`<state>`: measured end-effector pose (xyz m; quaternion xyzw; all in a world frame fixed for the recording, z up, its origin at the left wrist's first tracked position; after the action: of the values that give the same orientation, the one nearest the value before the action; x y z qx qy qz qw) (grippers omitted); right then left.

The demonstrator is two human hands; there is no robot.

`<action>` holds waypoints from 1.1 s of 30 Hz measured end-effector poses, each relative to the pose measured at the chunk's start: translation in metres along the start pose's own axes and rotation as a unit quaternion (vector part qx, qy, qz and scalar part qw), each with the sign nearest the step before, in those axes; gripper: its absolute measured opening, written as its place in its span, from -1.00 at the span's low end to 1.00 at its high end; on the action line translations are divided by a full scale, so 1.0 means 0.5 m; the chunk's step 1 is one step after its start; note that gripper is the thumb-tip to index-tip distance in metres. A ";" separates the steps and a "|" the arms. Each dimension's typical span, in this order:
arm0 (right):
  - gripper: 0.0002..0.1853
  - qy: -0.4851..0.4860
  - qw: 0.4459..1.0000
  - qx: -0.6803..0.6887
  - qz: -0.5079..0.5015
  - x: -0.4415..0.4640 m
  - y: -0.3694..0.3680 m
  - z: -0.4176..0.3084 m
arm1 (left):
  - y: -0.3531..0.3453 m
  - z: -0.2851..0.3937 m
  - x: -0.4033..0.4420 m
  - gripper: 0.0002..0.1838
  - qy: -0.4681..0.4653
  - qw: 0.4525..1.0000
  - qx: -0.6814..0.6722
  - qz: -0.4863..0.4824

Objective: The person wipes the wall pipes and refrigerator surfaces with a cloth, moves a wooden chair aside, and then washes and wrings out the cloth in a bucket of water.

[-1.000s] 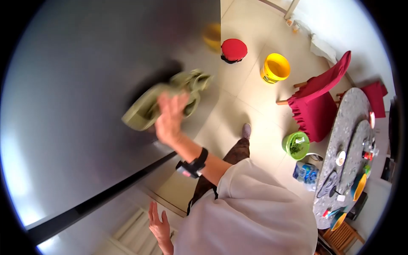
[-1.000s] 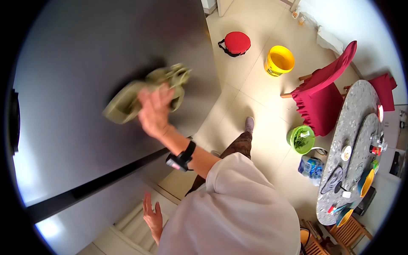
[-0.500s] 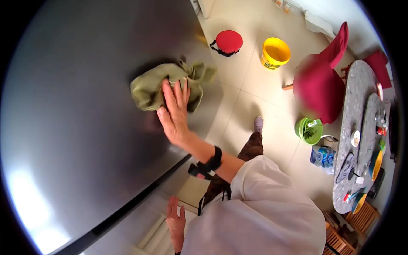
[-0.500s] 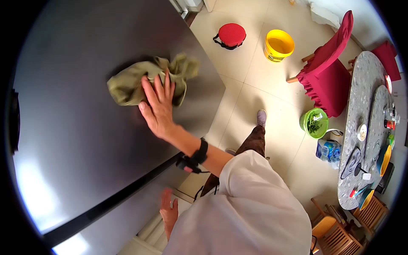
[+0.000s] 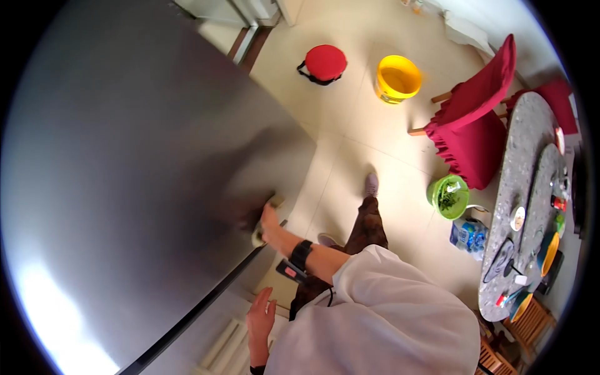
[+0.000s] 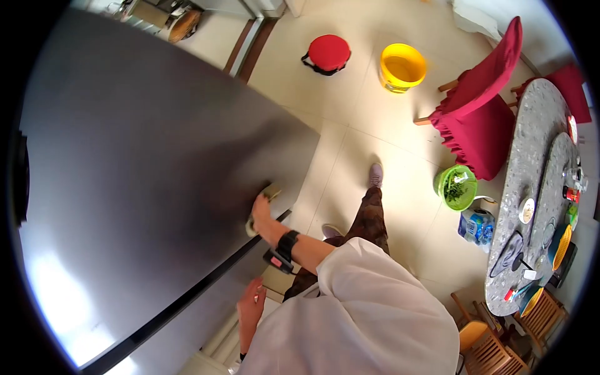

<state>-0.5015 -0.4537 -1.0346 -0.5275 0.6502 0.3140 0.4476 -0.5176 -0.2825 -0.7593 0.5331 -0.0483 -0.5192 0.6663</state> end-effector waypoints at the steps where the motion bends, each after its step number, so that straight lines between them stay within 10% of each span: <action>1: -0.51 -0.177 0.980 0.015 -0.091 -0.071 -0.003 0.005 | -0.010 0.031 0.019 -0.63 -0.008 1.000 -0.001 -0.005; 7: -0.64 -0.133 0.898 0.173 -0.382 -0.179 0.111 -0.559 | -0.107 0.274 0.216 -0.65 -0.014 0.996 0.005 -0.084; 11: -0.59 -0.159 0.881 0.195 -0.401 -0.115 0.209 -0.875 | -0.164 0.532 0.396 -0.48 -0.044 0.954 -0.273 -0.115; 16: -0.51 0.151 0.925 0.142 -0.318 -0.013 0.302 -1.131 | -0.181 0.870 0.617 -0.24 -0.033 0.798 -0.581 -0.157; 24: -0.57 0.135 0.943 0.154 -0.264 0.204 0.383 -1.380 | -0.291 1.105 0.986 -0.62 0.013 0.846 -0.505 -0.171; 28: -0.60 0.144 0.958 0.102 -0.227 0.365 0.445 -1.469 | -0.398 1.183 1.200 -0.62 -0.123 0.933 -0.295 -0.166; 33: -0.62 0.121 0.969 -0.215 -0.003 0.648 0.578 -1.476 | -0.490 1.271 1.367 -0.60 -0.158 0.958 -0.162 -0.176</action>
<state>-0.9801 -1.1633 -1.0523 -0.6476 0.6150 0.3790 0.2423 -0.7555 -1.1838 -1.0086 0.3292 0.0264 -0.7063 0.6261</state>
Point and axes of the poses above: each hand's wrist, its own x-axis towards the middle knuckle, its own y-axis out of the back of the hand, z = x × y, the point moved 9 cm from there along x, towards the middle knuckle, and after that the axes turned 5 degrees about z, right-handed, at the moved point
